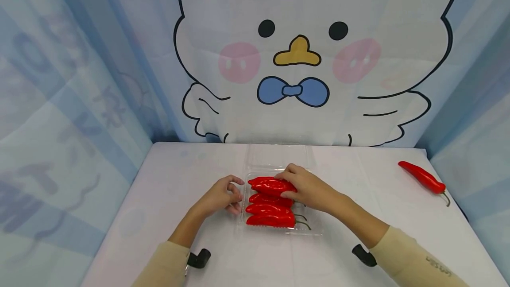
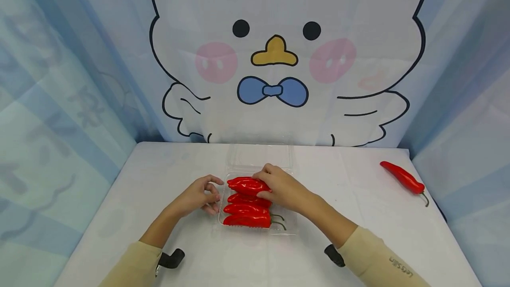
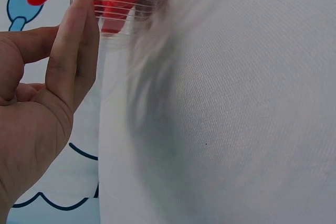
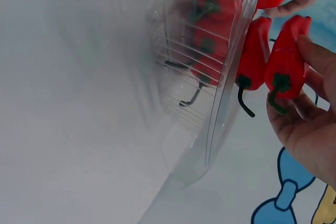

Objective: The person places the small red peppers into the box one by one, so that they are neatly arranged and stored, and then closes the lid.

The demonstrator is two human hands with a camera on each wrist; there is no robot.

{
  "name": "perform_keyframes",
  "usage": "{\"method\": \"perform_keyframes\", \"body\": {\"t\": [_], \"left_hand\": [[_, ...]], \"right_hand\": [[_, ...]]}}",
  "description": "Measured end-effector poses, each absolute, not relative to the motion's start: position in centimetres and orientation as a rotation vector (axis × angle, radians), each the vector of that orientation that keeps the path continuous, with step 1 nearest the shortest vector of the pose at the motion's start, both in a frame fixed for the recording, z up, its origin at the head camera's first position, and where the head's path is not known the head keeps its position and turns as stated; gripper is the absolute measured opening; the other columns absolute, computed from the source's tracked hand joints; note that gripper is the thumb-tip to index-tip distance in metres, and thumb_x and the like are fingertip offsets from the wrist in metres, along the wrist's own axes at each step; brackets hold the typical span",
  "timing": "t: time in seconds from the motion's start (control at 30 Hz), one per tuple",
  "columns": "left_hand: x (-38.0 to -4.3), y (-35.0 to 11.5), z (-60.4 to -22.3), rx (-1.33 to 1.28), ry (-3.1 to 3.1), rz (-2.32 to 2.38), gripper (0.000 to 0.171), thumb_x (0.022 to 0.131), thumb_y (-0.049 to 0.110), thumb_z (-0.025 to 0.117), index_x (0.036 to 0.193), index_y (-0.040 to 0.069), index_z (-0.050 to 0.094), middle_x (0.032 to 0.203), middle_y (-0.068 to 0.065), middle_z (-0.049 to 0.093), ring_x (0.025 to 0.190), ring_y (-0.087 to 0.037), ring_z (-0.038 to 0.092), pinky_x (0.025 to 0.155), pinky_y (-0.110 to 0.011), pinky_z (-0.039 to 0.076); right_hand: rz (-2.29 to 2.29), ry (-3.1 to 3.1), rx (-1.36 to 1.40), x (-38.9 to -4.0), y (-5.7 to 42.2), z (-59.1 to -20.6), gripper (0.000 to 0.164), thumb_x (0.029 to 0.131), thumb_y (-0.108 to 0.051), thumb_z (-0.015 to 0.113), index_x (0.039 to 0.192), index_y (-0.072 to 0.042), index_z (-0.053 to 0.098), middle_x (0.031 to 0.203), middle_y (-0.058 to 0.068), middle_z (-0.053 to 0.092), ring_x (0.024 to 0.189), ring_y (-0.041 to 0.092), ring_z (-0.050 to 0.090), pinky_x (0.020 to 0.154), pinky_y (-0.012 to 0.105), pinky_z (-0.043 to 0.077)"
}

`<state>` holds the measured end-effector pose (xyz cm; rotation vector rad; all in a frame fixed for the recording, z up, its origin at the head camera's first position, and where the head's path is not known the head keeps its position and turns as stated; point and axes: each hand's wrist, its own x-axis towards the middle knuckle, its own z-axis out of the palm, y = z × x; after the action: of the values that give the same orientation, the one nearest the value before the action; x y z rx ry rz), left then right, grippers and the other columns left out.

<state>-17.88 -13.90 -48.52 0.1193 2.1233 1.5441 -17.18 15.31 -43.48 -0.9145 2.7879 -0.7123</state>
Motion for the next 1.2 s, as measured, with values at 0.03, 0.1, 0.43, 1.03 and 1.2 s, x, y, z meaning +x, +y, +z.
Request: {"method": "perform_keyframes", "body": {"t": [0.03,0.1,0.43,1.03,1.2], "left_hand": [[-17.9,-13.9,-48.6,0.120,2.122,1.546,0.038,0.099,0.001,0.063,0.135,0.001,0.051,0.094,-0.014,0.062,0.064,-0.020,0.071,0.061,-0.034,0.065],[-17.9,-13.9,-48.7,0.125,2.122,1.546,0.038,0.099,0.001,0.063,0.135,0.000,0.051,0.094,-0.014,0.062,0.064,-0.020,0.071,0.061,-0.034,0.065],[-17.8,-13.8,-48.6,0.135,2.110,1.552,0.040,0.099,0.002,0.063,0.136,0.000,0.050,0.094,-0.015,0.063,0.064,-0.020,0.071,0.061,-0.035,0.065],[-17.8,-13.9,-48.8,0.123,2.133,1.527,0.040,0.098,0.004,0.066,0.135,0.002,0.051,0.094,-0.013,0.063,0.064,-0.020,0.071,0.063,-0.034,0.065],[-17.7,-13.9,-48.8,0.133,2.131,1.526,0.040,0.098,0.004,0.066,0.135,0.002,0.051,0.094,-0.013,0.063,0.064,-0.020,0.071,0.063,-0.033,0.065]], "right_hand": [[-0.709,2.789,-0.905,-17.1,15.3,-43.6,0.050,0.086,-0.021,0.085,0.132,-0.011,0.067,0.114,0.002,0.063,0.102,0.015,0.062,0.081,0.025,0.064],[-0.704,2.789,-0.895,-17.0,15.2,-43.8,0.051,0.085,-0.021,0.086,0.132,-0.011,0.067,0.115,0.002,0.064,0.103,0.015,0.062,0.081,0.026,0.064],[-0.636,2.830,-0.940,-16.4,14.6,-44.8,0.047,0.085,-0.024,0.086,0.127,-0.010,0.069,0.113,0.003,0.065,0.102,0.015,0.063,0.082,0.028,0.064],[-0.498,2.935,-0.994,-15.7,13.7,-45.8,0.045,0.083,-0.025,0.088,0.122,-0.008,0.072,0.103,0.002,0.063,0.091,0.012,0.060,0.075,0.021,0.061],[-0.507,2.952,-0.974,-15.7,13.7,-46.1,0.047,0.082,-0.025,0.089,0.123,-0.009,0.072,0.104,0.002,0.063,0.092,0.013,0.061,0.076,0.024,0.062]]}}
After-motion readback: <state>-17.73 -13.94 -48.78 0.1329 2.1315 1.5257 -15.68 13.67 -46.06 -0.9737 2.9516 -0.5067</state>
